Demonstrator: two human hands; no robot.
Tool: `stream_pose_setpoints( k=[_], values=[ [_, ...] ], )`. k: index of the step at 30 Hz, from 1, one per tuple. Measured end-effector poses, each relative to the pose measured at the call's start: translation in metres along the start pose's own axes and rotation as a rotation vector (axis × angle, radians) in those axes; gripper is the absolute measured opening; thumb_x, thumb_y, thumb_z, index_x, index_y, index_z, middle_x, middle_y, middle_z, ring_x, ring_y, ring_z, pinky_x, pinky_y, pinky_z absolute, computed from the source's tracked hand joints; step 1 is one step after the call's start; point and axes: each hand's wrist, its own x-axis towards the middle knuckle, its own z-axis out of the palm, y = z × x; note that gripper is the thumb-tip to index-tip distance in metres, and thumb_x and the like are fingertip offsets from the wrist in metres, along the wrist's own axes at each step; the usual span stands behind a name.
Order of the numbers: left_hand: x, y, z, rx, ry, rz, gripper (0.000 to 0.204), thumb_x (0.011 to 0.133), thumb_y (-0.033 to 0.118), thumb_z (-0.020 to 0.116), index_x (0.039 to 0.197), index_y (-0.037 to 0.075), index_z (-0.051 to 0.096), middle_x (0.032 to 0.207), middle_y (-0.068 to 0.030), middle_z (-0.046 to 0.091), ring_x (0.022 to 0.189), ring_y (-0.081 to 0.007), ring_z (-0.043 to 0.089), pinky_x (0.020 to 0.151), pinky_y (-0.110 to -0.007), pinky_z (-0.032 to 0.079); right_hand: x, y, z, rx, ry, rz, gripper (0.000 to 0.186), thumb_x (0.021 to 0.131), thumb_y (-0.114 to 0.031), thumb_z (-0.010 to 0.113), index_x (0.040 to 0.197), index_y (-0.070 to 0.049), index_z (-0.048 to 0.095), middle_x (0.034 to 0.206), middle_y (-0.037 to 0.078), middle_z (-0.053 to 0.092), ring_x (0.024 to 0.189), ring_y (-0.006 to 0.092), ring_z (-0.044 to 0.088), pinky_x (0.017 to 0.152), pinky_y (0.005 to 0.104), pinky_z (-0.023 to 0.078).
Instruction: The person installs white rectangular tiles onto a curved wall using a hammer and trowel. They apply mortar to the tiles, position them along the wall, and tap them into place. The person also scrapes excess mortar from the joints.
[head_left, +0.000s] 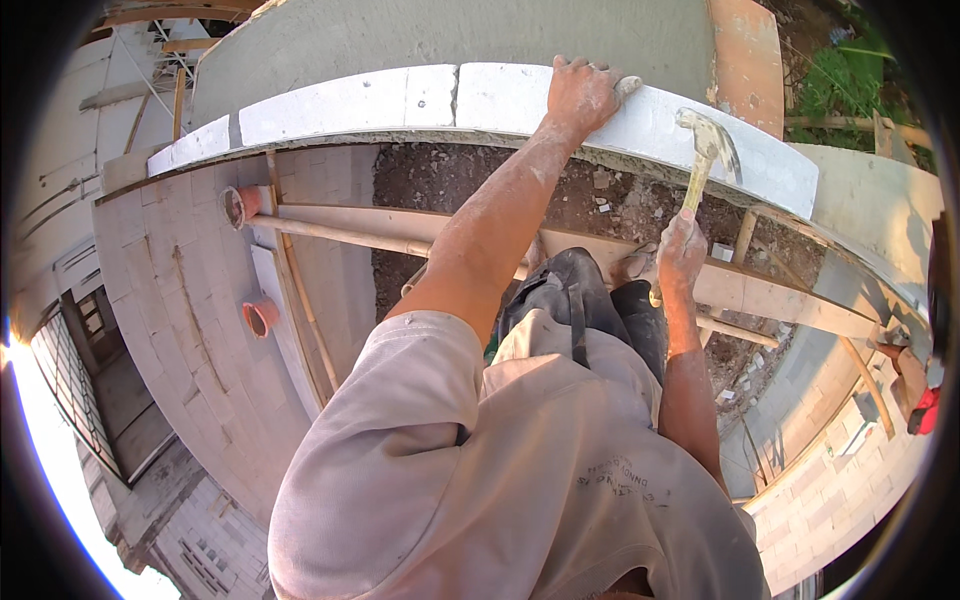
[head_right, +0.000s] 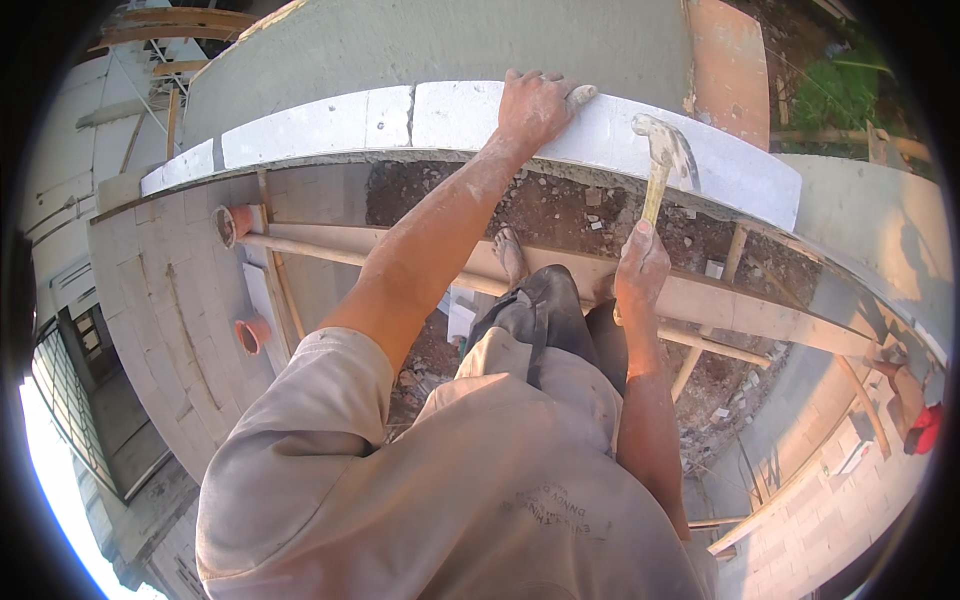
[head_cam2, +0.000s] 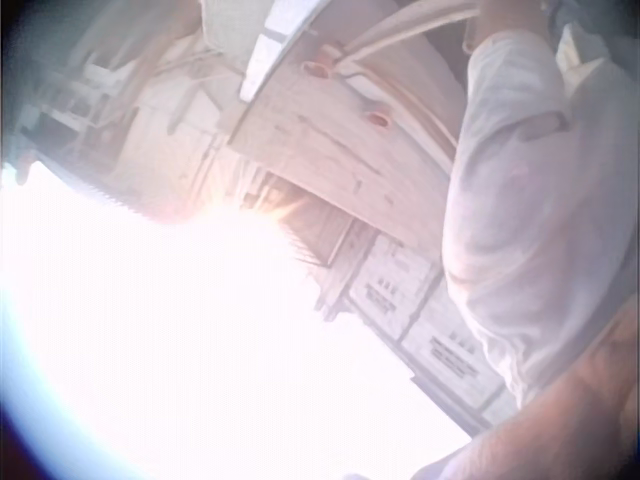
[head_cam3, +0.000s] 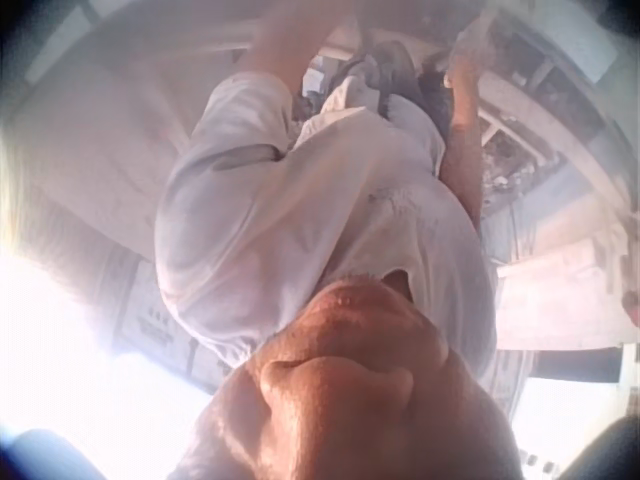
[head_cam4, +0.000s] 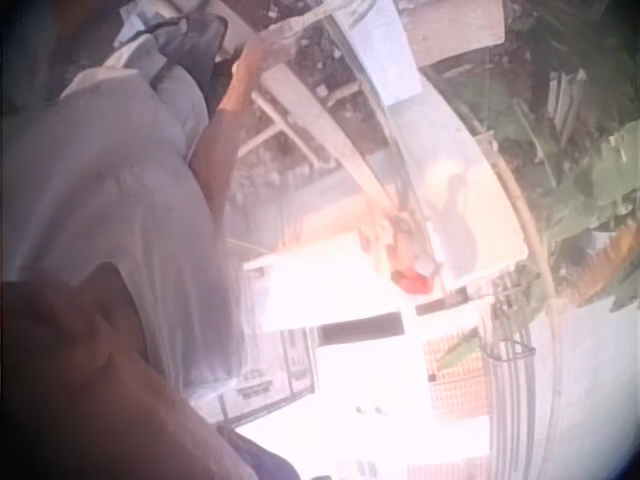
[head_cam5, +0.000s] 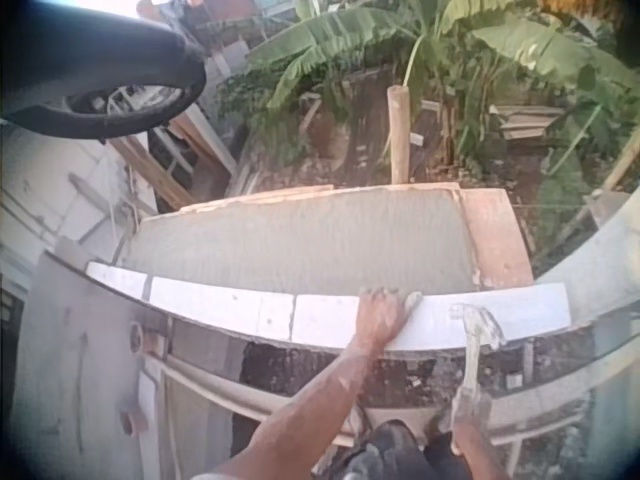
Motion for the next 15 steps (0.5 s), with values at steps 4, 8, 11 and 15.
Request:
stream_pose_setpoints(
  k=[4,8,11,15],
  values=[
    [-0.006,-0.001,0.009,-0.005,0.095,0.020,0.047,0.098,0.053,0.043,0.100,0.019,0.075,0.092,-0.0041,0.071,0.094,-0.0245,0.064,0.083,-0.044,0.040,-0.005,-0.002,0.002,0.072,-0.017,0.034,0.058,0.103,-0.048,0.036,0.078,0.000,0.056,0.060,0.011,0.052,0.055,0.0266,0.052,0.055,0.0410,0.041],
    [0.000,-0.002,0.007,0.019,0.049,-0.006,0.046,0.098,0.053,0.044,0.102,0.020,0.075,0.092,-0.0035,0.071,0.094,-0.0242,0.064,0.084,-0.044,0.039,-0.002,-0.004,0.013,-0.009,0.027,-0.041,0.059,0.103,-0.048,0.036,0.075,0.000,0.055,0.060,0.010,0.051,0.056,0.0254,0.051,0.056,0.0419,0.041],
    [-0.002,0.001,0.012,0.001,0.067,0.008,0.047,0.098,0.053,0.044,0.104,0.020,0.075,0.094,-0.0036,0.071,0.096,-0.0243,0.064,0.086,-0.045,0.038,0.002,-0.013,0.011,-0.067,0.009,0.022,0.061,0.103,-0.050,0.035,0.072,-0.001,0.054,0.060,0.007,0.049,0.057,0.0197,0.049,0.055,0.0397,0.039],
    [0.003,-0.004,0.003,0.034,0.001,-0.014,0.048,0.098,0.054,0.044,0.105,0.019,0.075,0.098,-0.0043,0.072,0.098,-0.0253,0.064,0.087,-0.046,0.038,-0.010,-0.035,0.001,0.109,0.029,0.015,0.061,0.102,-0.050,0.037,0.072,-0.001,0.054,0.060,0.008,0.049,0.055,0.0206,0.049,0.054,0.0374,0.039]
  ],
)
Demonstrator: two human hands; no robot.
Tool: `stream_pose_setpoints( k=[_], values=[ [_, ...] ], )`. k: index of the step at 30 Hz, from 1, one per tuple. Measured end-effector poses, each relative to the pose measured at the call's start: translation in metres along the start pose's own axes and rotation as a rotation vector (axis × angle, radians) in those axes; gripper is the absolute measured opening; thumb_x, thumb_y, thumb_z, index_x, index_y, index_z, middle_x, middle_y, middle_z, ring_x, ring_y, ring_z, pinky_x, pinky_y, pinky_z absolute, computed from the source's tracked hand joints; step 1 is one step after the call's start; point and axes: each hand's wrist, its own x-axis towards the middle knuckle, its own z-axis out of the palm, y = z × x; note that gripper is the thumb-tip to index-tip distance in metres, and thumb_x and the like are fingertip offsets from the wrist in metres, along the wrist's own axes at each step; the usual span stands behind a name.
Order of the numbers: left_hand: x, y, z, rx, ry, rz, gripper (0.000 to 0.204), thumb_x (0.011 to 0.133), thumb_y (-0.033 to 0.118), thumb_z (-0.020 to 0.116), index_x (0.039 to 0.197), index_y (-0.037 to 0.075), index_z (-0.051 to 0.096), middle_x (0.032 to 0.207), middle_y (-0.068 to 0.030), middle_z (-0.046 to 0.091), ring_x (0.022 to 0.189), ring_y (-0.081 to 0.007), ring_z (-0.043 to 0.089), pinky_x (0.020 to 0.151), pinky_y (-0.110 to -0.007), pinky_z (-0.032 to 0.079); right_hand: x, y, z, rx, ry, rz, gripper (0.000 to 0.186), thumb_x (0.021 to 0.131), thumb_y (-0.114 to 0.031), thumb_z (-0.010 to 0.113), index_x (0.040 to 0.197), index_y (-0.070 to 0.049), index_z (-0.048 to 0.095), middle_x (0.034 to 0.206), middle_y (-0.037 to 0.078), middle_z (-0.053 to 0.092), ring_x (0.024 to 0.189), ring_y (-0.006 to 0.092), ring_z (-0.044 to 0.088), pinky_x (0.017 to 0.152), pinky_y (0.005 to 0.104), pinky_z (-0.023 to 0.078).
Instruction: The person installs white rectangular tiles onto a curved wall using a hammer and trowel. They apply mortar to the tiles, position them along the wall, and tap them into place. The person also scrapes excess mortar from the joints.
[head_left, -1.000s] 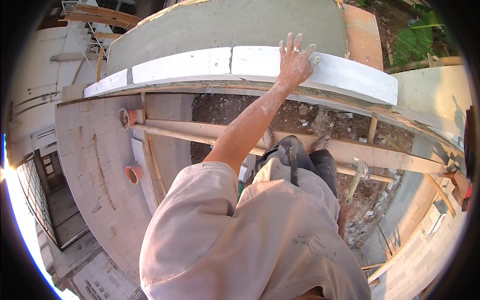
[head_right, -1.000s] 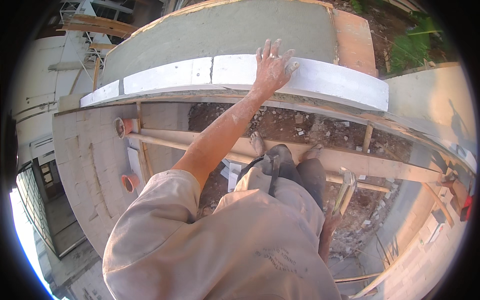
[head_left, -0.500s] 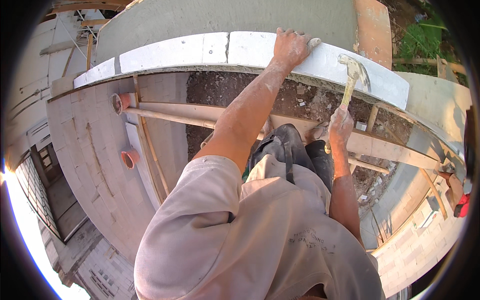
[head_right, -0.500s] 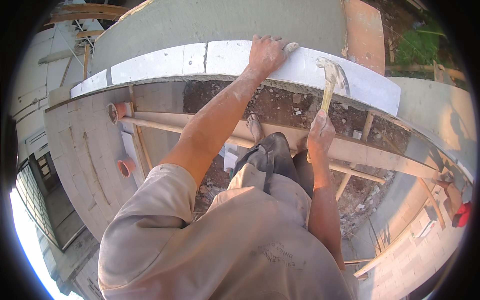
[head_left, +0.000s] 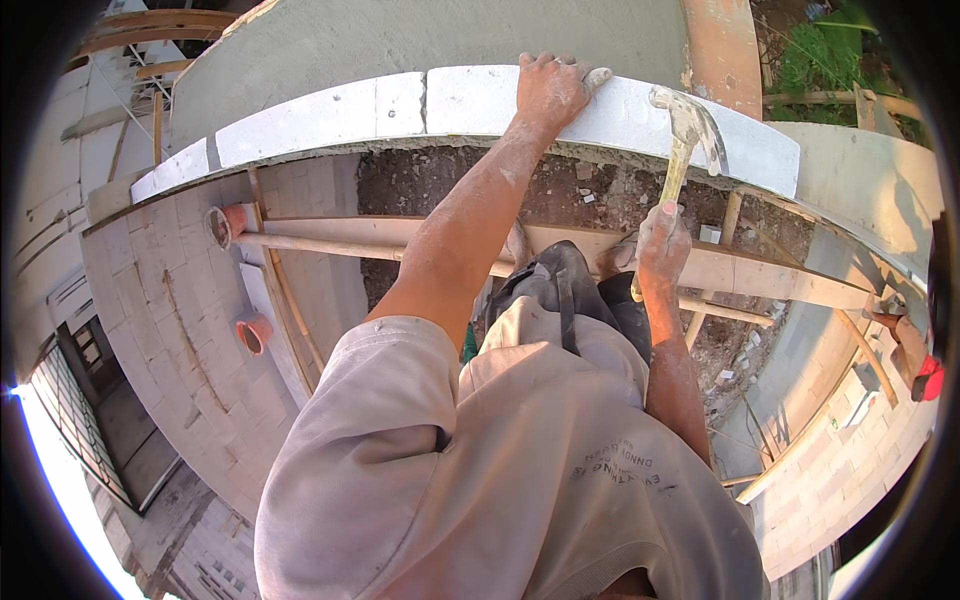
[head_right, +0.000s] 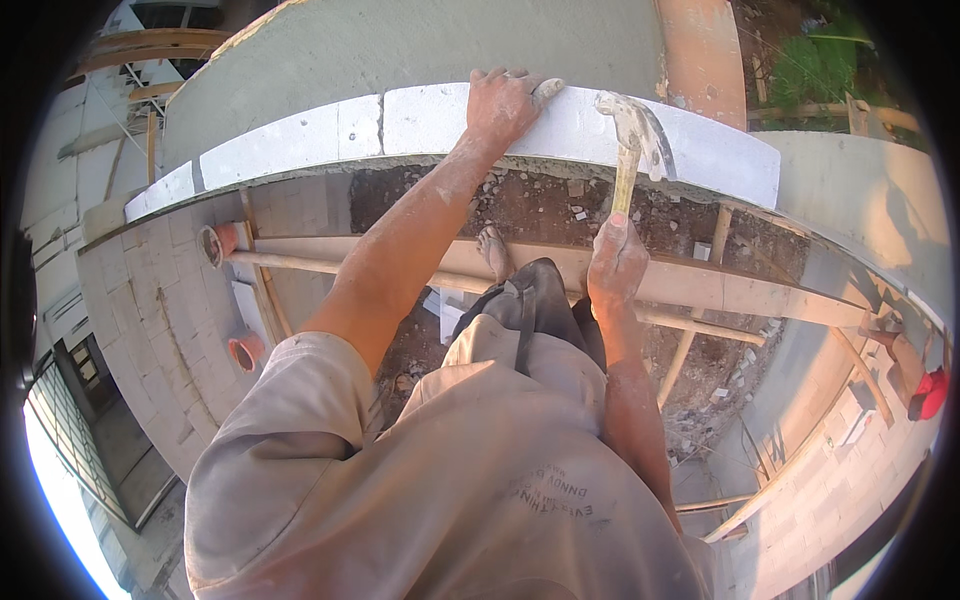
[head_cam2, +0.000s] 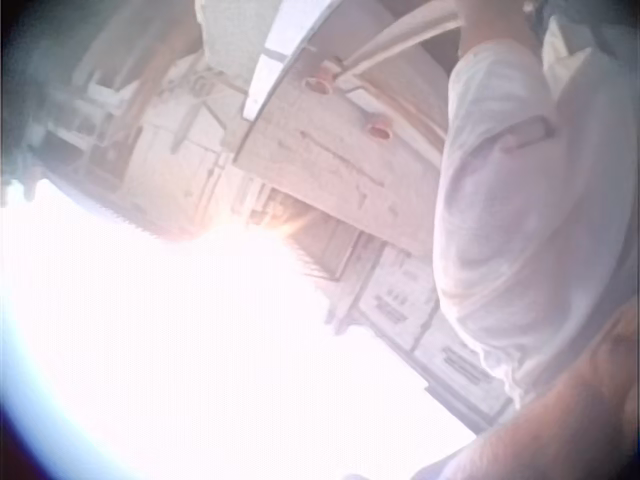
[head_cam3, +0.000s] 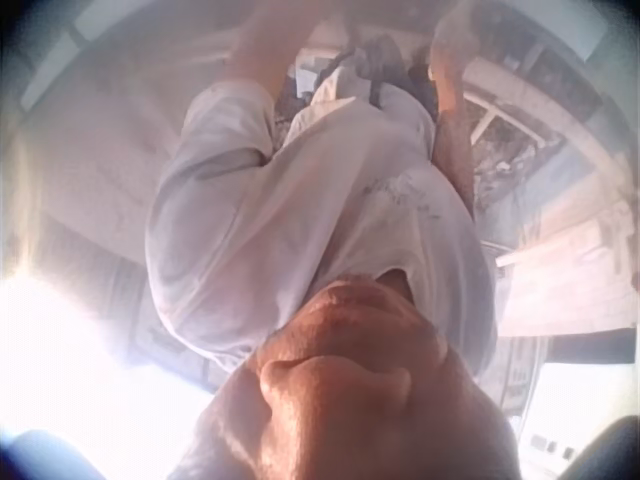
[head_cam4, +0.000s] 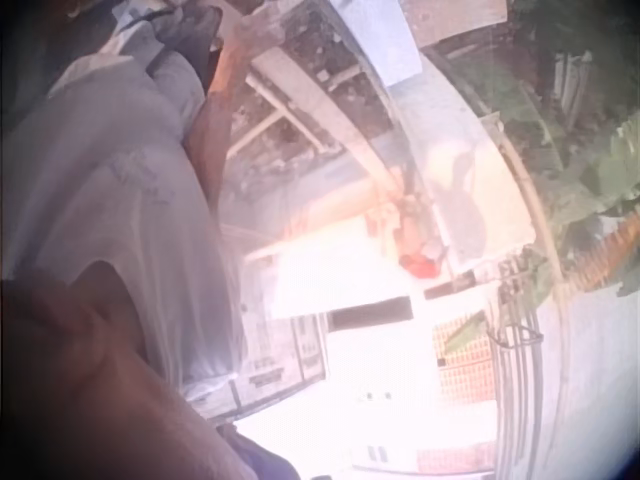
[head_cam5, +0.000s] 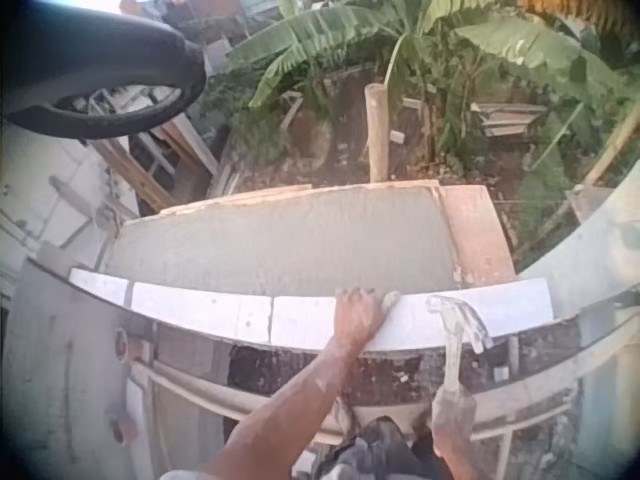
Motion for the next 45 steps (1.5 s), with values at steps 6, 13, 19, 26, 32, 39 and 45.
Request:
stream_pose_setpoints(
  k=[6,13,19,26,32,39,45],
  values=[
    [-0.003,0.006,-0.003,-0.091,-0.058,-0.021,0.054,0.098,0.057,0.041,0.108,0.016,0.075,0.102,-0.0059,0.071,0.106,-0.0280,0.062,0.093,-0.048,0.037,0.015,0.022,0.001,-0.186,-0.037,0.005,0.059,0.102,-0.048,0.042,0.074,0.001,0.057,0.060,0.011,0.052,0.054,0.0241,0.049,0.055,0.0406,0.040],
    [-0.005,0.001,-0.004,-0.057,-0.048,-0.062,0.053,0.097,0.056,0.043,0.114,0.015,0.072,0.115,-0.0074,0.070,0.116,-0.0285,0.058,0.098,-0.049,0.036,-0.062,0.071,-0.081,-0.021,-0.109,0.153,0.051,0.102,-0.043,0.046,0.081,0.001,0.059,0.059,0.010,0.050,0.056,0.0221,0.049,0.055,0.0400,0.040],
    [0.001,0.002,0.011,0.069,-0.074,-0.097,0.060,0.096,0.061,0.040,0.120,0.013,0.069,0.126,-0.0131,0.064,0.124,-0.0351,0.053,0.105,-0.051,0.033,-0.057,0.175,-0.164,0.176,0.207,0.616,0.043,0.102,-0.040,0.048,0.088,-0.001,0.058,0.058,0.001,0.046,0.047,0.0138,0.046,0.044,0.0320,0.036],
    [0.003,-0.016,0.029,0.088,0.007,-0.088,0.066,0.095,0.066,0.038,0.119,0.013,0.070,0.128,-0.0146,0.063,0.126,-0.0391,0.051,0.107,-0.055,0.030,0.066,0.200,-0.252,0.258,0.172,0.523,0.041,0.101,-0.039,0.050,0.090,0.000,0.058,0.062,0.005,0.052,0.047,0.0167,0.050,0.042,0.0344,0.041],
    [0.000,-0.012,0.019,0.064,0.011,-0.082,0.065,0.095,0.065,0.040,0.117,0.012,0.070,0.124,-0.0168,0.064,0.122,-0.0391,0.053,0.105,-0.054,0.033,0.121,0.191,-0.281,-0.781,0.133,0.155,0.036,0.094,-0.034,0.056,0.102,0.001,0.059,0.096,0.024,0.064,0.090,0.0413,0.063,0.076,0.0476,0.050],
    [0.001,-0.011,0.022,0.072,0.065,-0.047,0.061,0.096,0.060,0.043,0.113,0.009,0.071,0.117,-0.0157,0.068,0.114,-0.0381,0.058,0.101,-0.053,0.036,0.136,0.207,-0.283,-0.640,0.018,0.234,0.038,0.092,-0.031,0.057,0.107,0.005,0.056,0.105,0.030,0.061,0.095,0.0462,0.061,0.086,0.0495,0.048],
    [0.003,-0.003,0.011,0.016,0.004,-0.035,0.061,0.097,0.059,0.042,0.110,0.007,0.072,0.115,-0.0153,0.068,0.113,-0.0380,0.058,0.101,-0.052,0.036,0.130,0.185,-0.235,-0.750,-0.110,0.050,0.037,0.092,-0.024,0.056,0.107,0.010,0.055,0.089,0.032,0.062,0.091,0.0494,0.060,0.083,0.0525,0.048]
  ],
)
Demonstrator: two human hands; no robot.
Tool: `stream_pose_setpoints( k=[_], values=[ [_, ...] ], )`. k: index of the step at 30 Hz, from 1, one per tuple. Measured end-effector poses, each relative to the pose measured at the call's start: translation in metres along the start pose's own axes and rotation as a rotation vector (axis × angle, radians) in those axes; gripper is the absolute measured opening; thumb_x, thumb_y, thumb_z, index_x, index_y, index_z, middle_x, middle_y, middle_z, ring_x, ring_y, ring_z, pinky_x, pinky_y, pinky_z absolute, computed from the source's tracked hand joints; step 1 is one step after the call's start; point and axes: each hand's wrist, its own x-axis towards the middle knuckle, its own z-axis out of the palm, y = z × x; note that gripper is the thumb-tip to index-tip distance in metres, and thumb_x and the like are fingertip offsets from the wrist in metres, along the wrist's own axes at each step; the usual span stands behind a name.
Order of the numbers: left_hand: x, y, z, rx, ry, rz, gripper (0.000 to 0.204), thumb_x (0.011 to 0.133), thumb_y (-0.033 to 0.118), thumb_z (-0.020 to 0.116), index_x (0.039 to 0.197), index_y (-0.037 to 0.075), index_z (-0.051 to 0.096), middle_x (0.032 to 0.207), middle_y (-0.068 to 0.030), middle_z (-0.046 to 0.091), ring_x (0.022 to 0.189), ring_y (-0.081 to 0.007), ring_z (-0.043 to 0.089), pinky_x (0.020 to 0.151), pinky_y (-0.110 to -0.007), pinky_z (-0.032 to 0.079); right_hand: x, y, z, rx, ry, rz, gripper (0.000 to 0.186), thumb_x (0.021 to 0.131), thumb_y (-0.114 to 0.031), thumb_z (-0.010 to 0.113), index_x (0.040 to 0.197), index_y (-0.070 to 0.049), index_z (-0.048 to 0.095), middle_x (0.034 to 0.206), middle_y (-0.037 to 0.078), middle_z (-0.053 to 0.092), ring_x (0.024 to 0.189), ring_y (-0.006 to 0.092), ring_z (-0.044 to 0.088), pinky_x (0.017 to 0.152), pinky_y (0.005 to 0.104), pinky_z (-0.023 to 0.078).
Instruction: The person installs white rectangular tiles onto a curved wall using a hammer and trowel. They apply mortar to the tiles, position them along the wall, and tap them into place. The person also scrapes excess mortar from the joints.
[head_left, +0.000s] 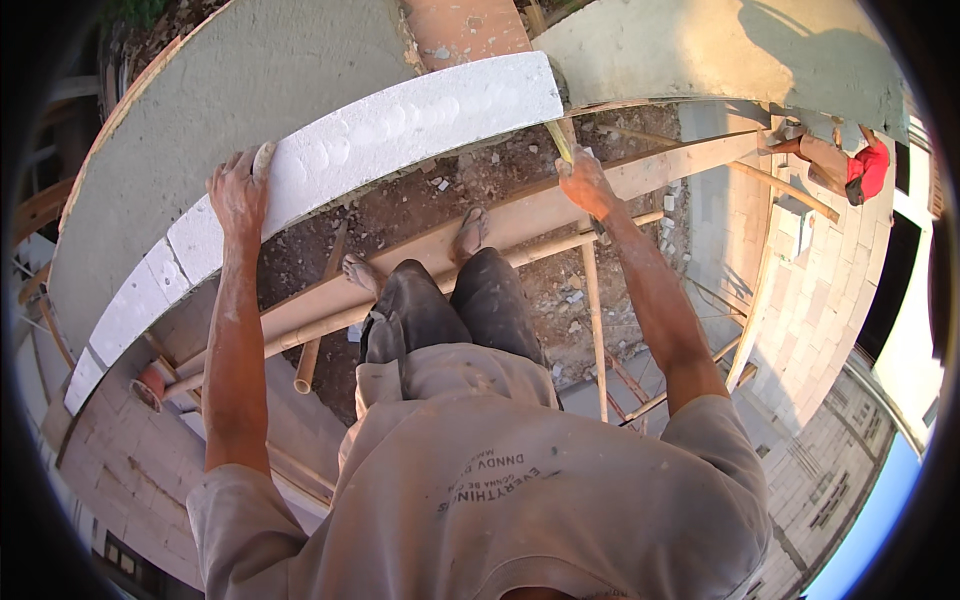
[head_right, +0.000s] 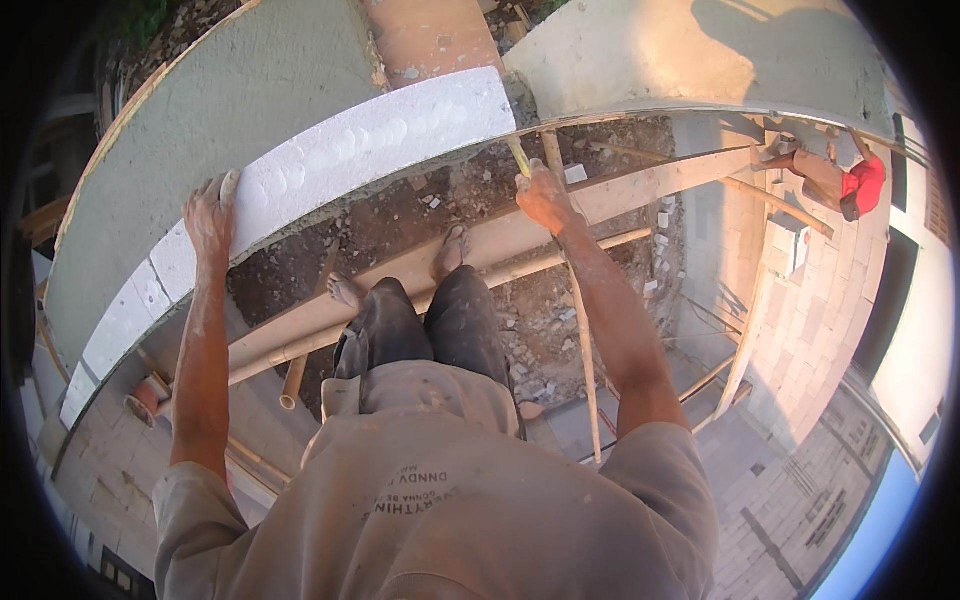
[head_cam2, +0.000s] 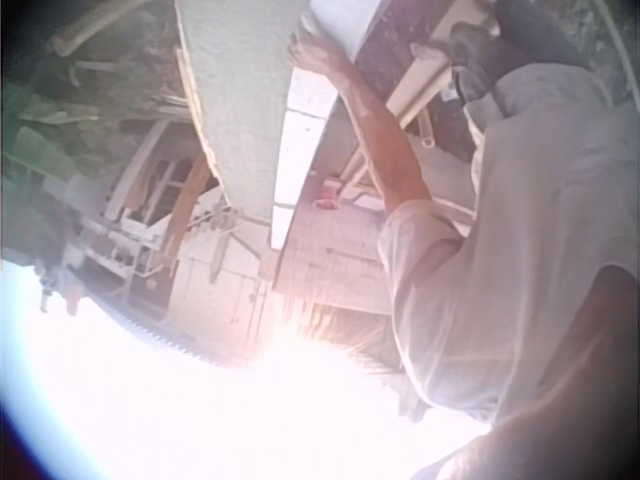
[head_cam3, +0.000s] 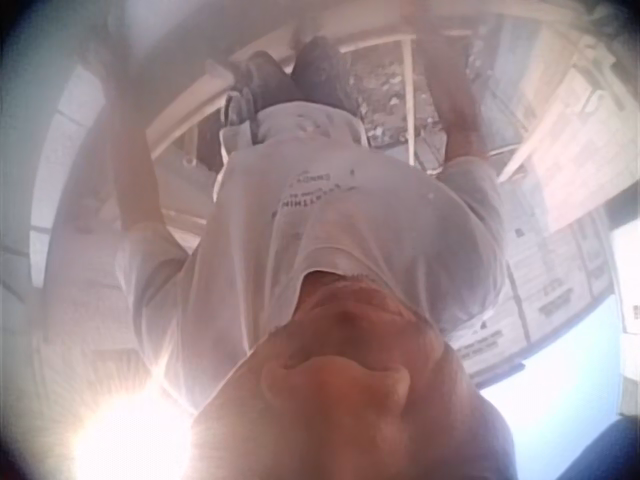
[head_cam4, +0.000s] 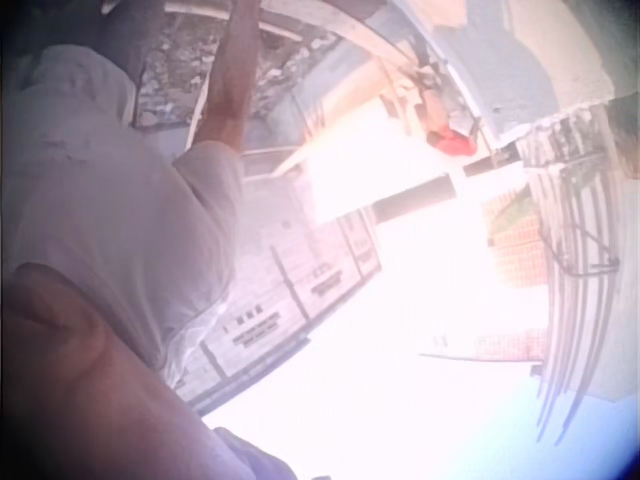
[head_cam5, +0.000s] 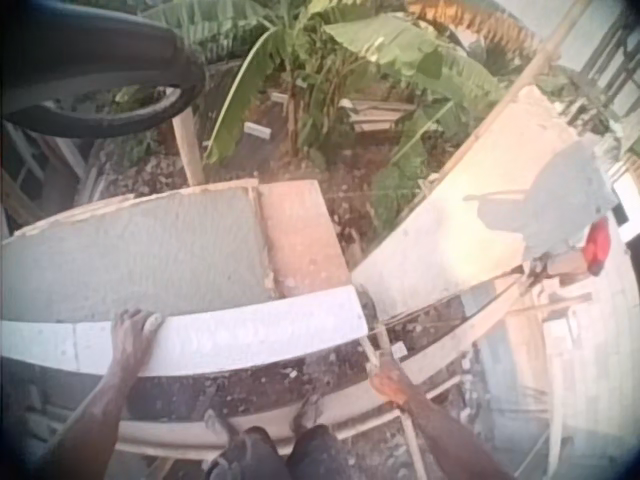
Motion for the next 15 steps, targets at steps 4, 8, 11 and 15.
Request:
stream_pose_setpoints(
  k=[4,8,11,15],
  values=[
    [-0.006,-0.008,0.006,0.083,0.082,0.022,0.058,0.098,0.057,0.042,0.109,0.008,0.072,0.110,-0.0133,0.069,0.108,-0.0365,0.059,0.098,-0.051,0.038,0.007,0.001,-0.023,0.182,-0.048,0.066,0.038,0.093,-0.025,0.057,0.107,0.010,0.054,0.091,0.033,0.062,0.090,0.0491,0.061,0.079,0.0521,0.050],
    [-0.004,-0.003,-0.001,0.016,0.027,0.018,0.056,0.098,0.056,0.042,0.111,0.010,0.072,0.111,-0.0125,0.069,0.104,-0.0358,0.060,0.096,-0.049,0.039,0.010,-0.003,-0.040,0.258,-0.130,0.274,0.042,0.094,-0.028,0.056,0.110,0.011,0.053,0.097,0.033,0.061,0.093,0.0447,0.063,0.076,0.0493,0.051],
    [0.001,0.001,0.000,0.042,0.042,0.032,0.056,0.098,0.056,0.042,0.112,0.010,0.071,0.110,-0.0127,0.069,0.103,-0.0357,0.060,0.096,-0.049,0.039,0.016,0.038,-0.002,0.101,-0.114,-0.078,0.047,0.095,-0.034,0.055,0.111,0.010,0.053,0.102,0.032,0.061,0.099,0.0426,0.062,0.082,0.0486,0.049],
    [0.000,-0.018,0.019,0.138,0.145,0.075,0.056,0.099,0.055,0.041,0.111,0.009,0.071,0.108,-0.0137,0.069,0.104,-0.0359,0.061,0.096,-0.050,0.039,0.000,0.041,0.001,0.215,-0.078,0.159,0.045,0.095,-0.036,0.055,0.105,0.007,0.055,0.102,0.032,0.062,0.105,0.0451,0.059,0.089,0.0508,0.045]
  ],
)
